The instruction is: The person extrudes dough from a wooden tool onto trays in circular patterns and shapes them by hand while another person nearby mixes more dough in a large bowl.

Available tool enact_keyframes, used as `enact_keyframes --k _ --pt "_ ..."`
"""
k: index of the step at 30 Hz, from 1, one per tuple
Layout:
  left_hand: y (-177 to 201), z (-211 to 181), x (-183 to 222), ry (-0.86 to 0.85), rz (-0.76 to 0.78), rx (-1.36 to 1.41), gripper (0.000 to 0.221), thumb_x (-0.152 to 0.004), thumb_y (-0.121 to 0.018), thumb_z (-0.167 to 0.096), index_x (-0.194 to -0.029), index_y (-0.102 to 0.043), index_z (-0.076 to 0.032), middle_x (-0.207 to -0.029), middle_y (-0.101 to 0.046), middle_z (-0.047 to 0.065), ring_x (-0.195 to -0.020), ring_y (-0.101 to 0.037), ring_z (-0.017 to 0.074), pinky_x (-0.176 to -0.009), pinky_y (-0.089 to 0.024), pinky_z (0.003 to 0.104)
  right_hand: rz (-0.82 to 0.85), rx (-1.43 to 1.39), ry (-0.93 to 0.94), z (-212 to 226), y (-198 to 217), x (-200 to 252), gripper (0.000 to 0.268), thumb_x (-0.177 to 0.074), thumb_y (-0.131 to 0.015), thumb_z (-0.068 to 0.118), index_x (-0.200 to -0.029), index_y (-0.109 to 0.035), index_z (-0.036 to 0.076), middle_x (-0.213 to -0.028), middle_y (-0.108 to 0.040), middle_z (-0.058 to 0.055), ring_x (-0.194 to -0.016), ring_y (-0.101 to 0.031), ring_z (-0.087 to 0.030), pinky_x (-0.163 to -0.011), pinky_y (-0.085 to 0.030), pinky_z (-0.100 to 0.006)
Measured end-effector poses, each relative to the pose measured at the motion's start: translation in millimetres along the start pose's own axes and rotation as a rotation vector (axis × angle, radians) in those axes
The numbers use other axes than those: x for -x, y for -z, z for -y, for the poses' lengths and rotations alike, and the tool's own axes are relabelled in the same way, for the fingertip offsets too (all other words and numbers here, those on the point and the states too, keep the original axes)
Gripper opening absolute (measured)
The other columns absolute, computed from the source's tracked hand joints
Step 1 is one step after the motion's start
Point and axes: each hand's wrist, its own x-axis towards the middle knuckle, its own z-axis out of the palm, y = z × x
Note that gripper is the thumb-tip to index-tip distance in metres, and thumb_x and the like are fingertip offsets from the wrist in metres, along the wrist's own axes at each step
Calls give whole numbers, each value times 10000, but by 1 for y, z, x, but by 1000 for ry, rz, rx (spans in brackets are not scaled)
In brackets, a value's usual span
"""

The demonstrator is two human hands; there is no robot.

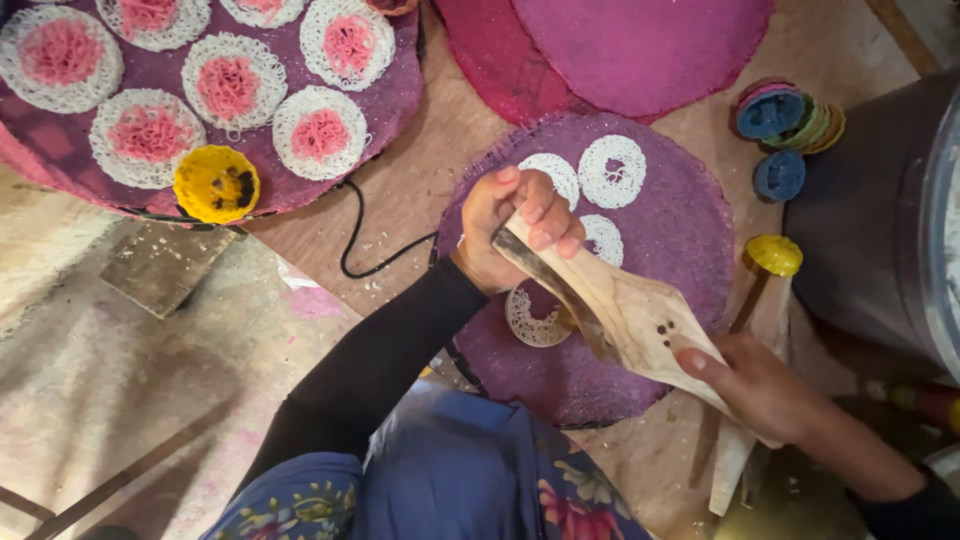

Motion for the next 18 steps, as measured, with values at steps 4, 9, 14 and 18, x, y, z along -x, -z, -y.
enact_keyframes --k 4,9,14,18 --pt "-4 -14 -8 -5 110 -62 450 -1048 -414 -441 -763 -513 -106 -666 -527 80 -741 -542 305 -782 -457 415 -89 108 -9 21 -7 0 714 -892 -562 649 -1026 -766 -22 -752 -699 -149 -713 -674 -240 -689 -541 -430" --pt "-12 -42 -3 -45 149 -168 452 -1061 -399 -445 -785 -514 -106 -622 -512 70 -662 -522 263 -709 -453 385 -171 -2 139 39 -26 -12 668 -852 -561 592 -1036 -756 -20 -592 -656 -131 -568 -623 -212 -562 -498 -430" --pt "-14 -51 16 -59 -15 -127 467 -1065 -378 -458 -823 -535 -91 -689 -521 71 -736 -524 261 -778 -453 408 -105 -55 167 42 -37 -17 691 -911 -546 598 -902 -756 -60 -574 -615 -125 -568 -562 -177 -524 -471 -433" --pt "-6 -35 23 -61 -95 -50 437 -1057 -394 -436 -820 -530 -96 -699 -523 66 -781 -530 284 -810 -448 415 -38 1 76 38 -31 -8 727 -930 -508 638 -816 -760 -34 -562 -645 -134 -536 -615 -212 -549 -489 -431"
